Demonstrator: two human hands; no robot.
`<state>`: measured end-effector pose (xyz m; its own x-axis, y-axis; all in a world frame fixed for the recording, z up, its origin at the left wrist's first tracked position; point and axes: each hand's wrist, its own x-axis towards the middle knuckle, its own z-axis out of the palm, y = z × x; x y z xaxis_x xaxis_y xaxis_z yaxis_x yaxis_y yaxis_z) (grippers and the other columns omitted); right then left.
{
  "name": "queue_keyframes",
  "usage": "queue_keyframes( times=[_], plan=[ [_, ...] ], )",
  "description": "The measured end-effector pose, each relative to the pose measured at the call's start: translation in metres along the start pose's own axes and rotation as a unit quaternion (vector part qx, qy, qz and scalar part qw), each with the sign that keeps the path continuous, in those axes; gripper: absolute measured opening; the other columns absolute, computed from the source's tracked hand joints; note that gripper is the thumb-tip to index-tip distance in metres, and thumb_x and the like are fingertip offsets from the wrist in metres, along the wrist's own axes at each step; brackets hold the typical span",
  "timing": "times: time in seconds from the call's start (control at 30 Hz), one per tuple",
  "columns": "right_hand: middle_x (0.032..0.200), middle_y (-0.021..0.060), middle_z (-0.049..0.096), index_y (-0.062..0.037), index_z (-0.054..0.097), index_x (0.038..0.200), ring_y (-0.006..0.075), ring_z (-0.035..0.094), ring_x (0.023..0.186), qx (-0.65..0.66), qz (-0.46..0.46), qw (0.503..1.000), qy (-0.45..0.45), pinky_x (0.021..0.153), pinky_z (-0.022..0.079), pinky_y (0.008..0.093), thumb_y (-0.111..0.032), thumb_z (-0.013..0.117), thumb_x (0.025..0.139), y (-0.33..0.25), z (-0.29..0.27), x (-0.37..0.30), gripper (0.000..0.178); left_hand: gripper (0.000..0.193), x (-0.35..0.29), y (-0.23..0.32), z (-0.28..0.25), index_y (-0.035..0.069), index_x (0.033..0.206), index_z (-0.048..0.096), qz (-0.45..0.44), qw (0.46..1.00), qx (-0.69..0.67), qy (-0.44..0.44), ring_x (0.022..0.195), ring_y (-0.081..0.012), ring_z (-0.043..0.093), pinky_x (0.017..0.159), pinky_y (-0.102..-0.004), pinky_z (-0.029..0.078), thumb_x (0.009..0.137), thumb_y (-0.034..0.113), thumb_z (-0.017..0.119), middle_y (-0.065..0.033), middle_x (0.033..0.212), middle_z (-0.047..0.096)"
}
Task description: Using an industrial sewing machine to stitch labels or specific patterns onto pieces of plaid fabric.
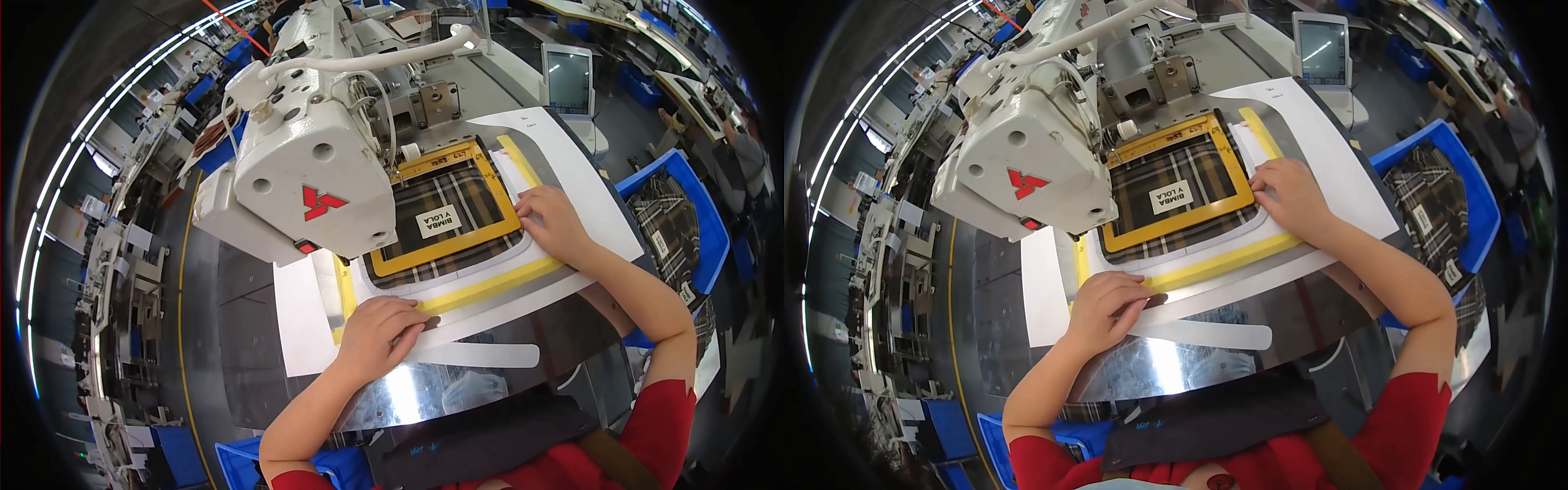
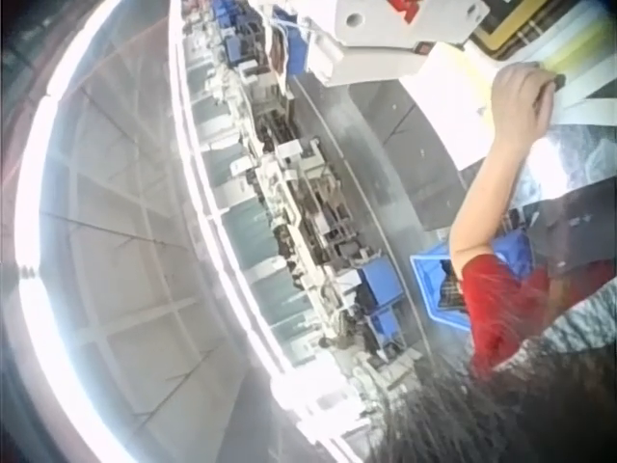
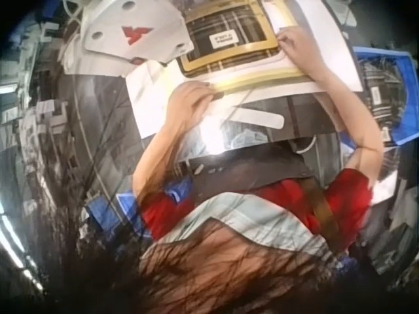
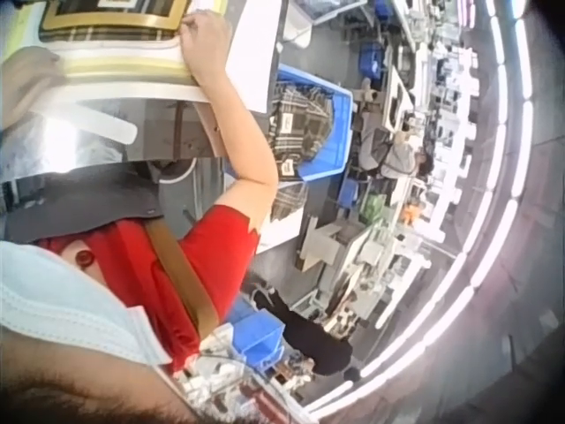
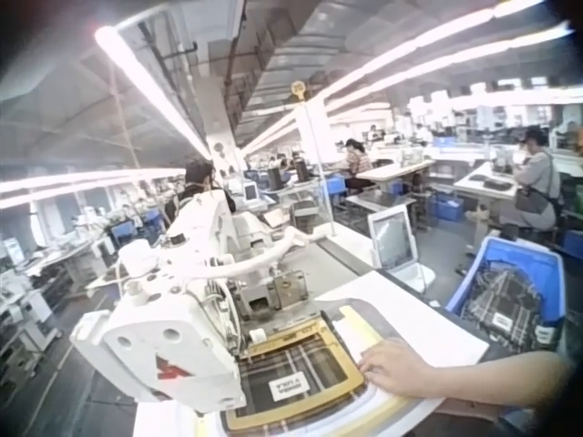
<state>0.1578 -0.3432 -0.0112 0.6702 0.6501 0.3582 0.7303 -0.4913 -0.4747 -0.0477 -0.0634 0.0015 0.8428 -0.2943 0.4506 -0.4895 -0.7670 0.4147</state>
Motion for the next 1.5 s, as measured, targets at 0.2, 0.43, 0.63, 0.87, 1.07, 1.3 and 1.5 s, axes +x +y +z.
queue_keyframes(
  times=[0.2,0.43,0.63,0.87,1.07,1.3,1.5],
  plan=[
    [0.094,0.0058,0.064,-0.0015,0.06,0.091,0.0136,0.057,0.089,0.128,0.229,0.941,0.212,0.078,0.044,0.0239,-0.011,0.06,0.091,0.042,-0.033,0.005,0.009,0.017,0.001,0.01,0.003,0.008,0.095,0.067,0.011,1.0,0.005,0.007,0.095,-0.0266,0.064,0.079,-0.0361,0.05,0.078,0.008,0.068,-0.0062,0.095,0.067],
    [0.114,0.0104,0.055,-0.0011,0.056,0.098,0.0121,0.055,0.091,0.323,-0.158,0.909,0.211,0.077,0.046,0.0235,-0.007,0.057,0.094,-0.103,-0.038,0.003,0.007,0.047,0.059,0.076,0.017,0.003,0.121,0.057,-0.095,0.96,-0.186,0.187,0.105,-0.0304,0.061,0.089,-0.0398,0.048,0.078,0.013,0.072,-0.0127,0.112,0.064],
    [0.102,0.0149,0.063,-0.006,0.059,0.099,0.0296,0.061,0.092,0.239,-0.229,0.942,-0.053,0.075,0.051,0.0369,-0.005,0.081,0.067,-0.128,-0.017,-0.032,0.039,0.033,0.018,0.06,-0.038,-0.001,0.112,0.06,-0.243,0.916,-0.274,0.165,0.089,-0.0231,0.064,0.082,-0.031,0.048,0.079,-0.004,0.058,-0.0185,0.096,0.066],
    [0.098,0.0158,0.053,-0.0026,0.058,0.092,0.0348,0.054,0.095,0.076,-0.117,0.965,-0.224,0.083,0.044,0.0399,-0.01,0.077,0.066,-0.077,-0.008,-0.084,0.033,0.036,-0.206,0.083,-0.122,0.003,0.107,0.064,-0.337,0.742,0.301,0.495,0.097,-0.0236,0.065,0.085,-0.0302,0.049,0.073,-0.007,0.059,-0.0141,0.101,0.067],
    [0.094,0.014,0.052,-0.0017,0.058,0.098,0.0318,0.053,0.093,0.101,-0.259,0.923,-0.266,0.084,0.042,0.0362,-0.005,0.067,0.072,-0.028,0.026,-0.044,0.028,0.029,-0.369,0.153,-0.09,0.008,0.101,0.066,-0.433,0.542,0.619,0.369,0.096,-0.0306,0.065,0.083,-0.0383,0.052,0.073,0.004,0.066,-0.0119,0.105,0.068],
    [0.109,0.0143,0.061,-0.0071,0.059,0.115,0.0235,0.061,0.1,-0.059,-0.177,0.905,-0.383,0.087,0.05,0.0308,-0.027,0.053,0.098,-0.094,0.015,0.009,0.027,0.046,-0.432,0.176,0.007,0.013,0.114,0.065,-0.757,0.557,0.335,0.073,0.097,-0.0338,0.062,0.085,-0.0424,0.048,0.074,0.035,0.074,-0.0133,0.097,0.067],
    [0.104,0.0117,0.059,-0.0011,0.058,0.114,0.0209,0.058,0.096,0.173,-0.142,0.869,-0.442,0.078,0.054,0.0314,-0.022,0.055,0.095,-0.062,0.048,0.038,0.028,0.041,-0.229,0.125,-0.054,0.008,0.114,0.064,-0.435,0.827,0.159,0.321,0.103,-0.0323,0.061,0.088,-0.0408,0.048,0.082,0.033,0.07,-0.0138,0.109,0.065]
  ],
)
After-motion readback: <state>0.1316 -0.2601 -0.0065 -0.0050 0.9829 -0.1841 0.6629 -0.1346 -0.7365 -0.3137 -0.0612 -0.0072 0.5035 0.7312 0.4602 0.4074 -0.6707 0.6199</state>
